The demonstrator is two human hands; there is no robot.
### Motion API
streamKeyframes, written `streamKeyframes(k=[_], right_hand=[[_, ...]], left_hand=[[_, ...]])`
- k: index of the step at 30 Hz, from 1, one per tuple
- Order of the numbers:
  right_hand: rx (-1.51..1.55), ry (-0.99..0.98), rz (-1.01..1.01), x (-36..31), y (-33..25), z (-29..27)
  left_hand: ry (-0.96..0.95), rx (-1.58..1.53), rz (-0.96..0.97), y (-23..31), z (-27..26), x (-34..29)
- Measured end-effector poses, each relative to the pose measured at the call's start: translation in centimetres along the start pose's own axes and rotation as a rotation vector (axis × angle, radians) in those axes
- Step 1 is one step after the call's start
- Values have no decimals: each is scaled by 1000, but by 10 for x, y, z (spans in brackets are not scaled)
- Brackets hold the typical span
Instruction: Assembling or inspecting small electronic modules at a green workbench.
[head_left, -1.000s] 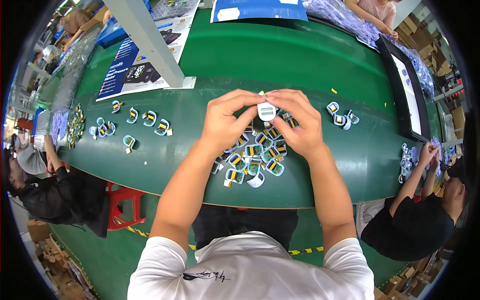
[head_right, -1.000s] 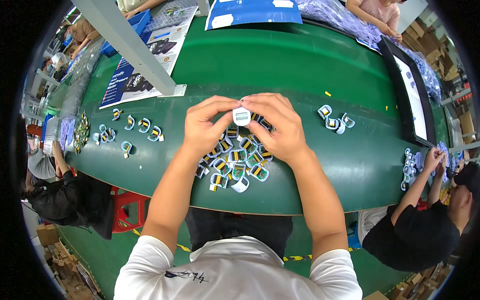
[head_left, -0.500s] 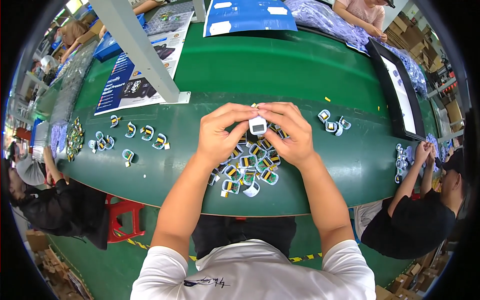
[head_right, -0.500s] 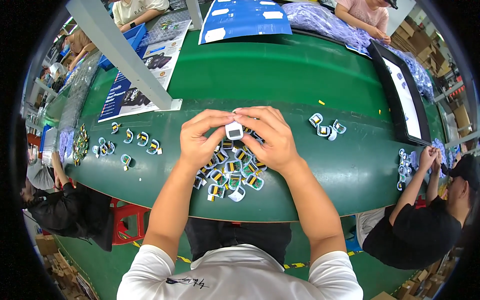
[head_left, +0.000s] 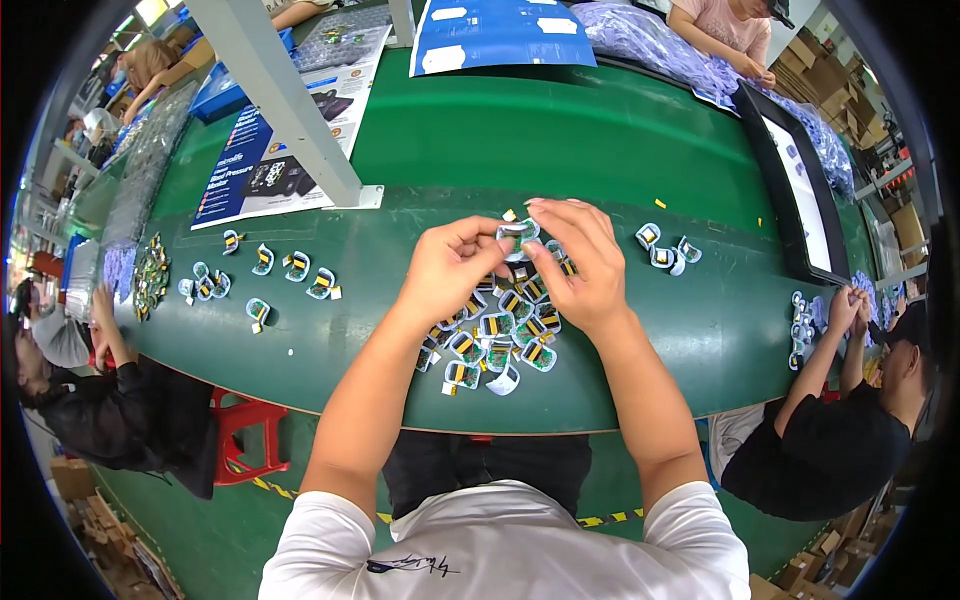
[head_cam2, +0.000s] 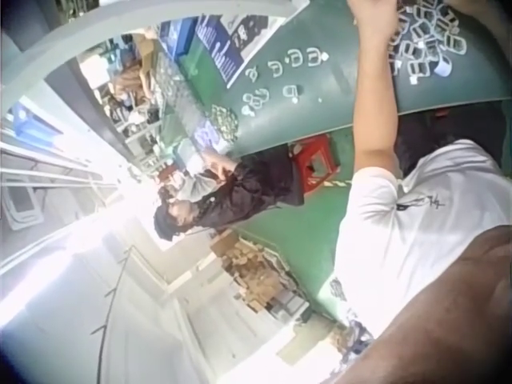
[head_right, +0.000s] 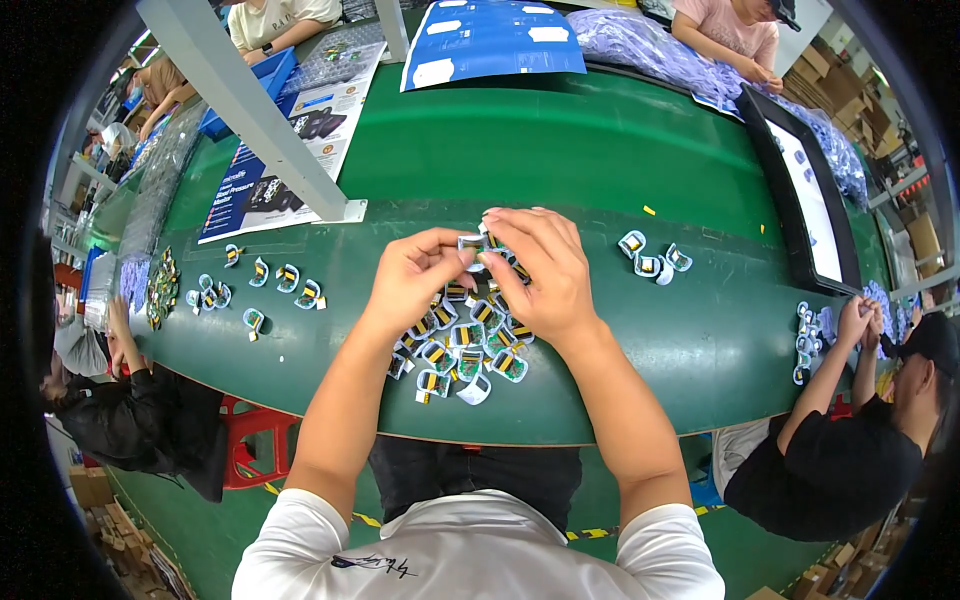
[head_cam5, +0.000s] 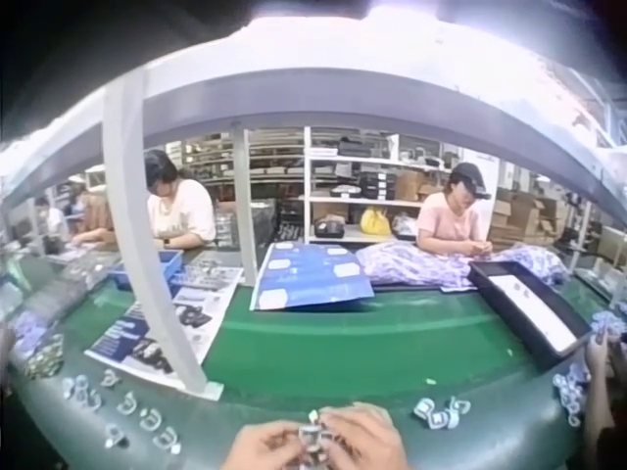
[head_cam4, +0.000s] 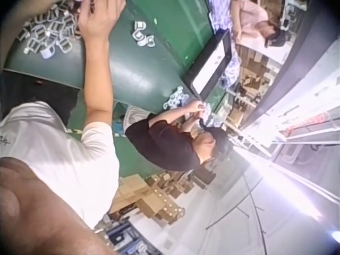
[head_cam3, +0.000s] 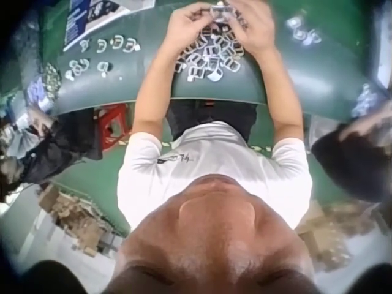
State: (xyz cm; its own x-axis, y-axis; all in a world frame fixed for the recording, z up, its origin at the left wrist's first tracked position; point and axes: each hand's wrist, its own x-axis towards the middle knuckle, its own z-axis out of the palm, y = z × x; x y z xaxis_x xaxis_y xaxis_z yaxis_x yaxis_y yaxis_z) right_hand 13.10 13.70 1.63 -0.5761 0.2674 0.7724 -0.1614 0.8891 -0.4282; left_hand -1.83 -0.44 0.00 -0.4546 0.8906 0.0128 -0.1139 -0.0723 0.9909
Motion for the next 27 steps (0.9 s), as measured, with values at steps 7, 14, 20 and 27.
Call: streamKeyframes(k=[7,14,20,27], right_hand=[[-126,-85,-131,1,-3,1],[-179,-128,-133,3,-6,-2],[-172,-154,-128,0,-6,2],[-162,-204,-78,0,-12,3]], left_hand=[[25,-24,0,0,-2,2],[29,-63,5,2,3,1],[45,-138,34,6,3,0],[48,-43,36,6,-2,-2]])
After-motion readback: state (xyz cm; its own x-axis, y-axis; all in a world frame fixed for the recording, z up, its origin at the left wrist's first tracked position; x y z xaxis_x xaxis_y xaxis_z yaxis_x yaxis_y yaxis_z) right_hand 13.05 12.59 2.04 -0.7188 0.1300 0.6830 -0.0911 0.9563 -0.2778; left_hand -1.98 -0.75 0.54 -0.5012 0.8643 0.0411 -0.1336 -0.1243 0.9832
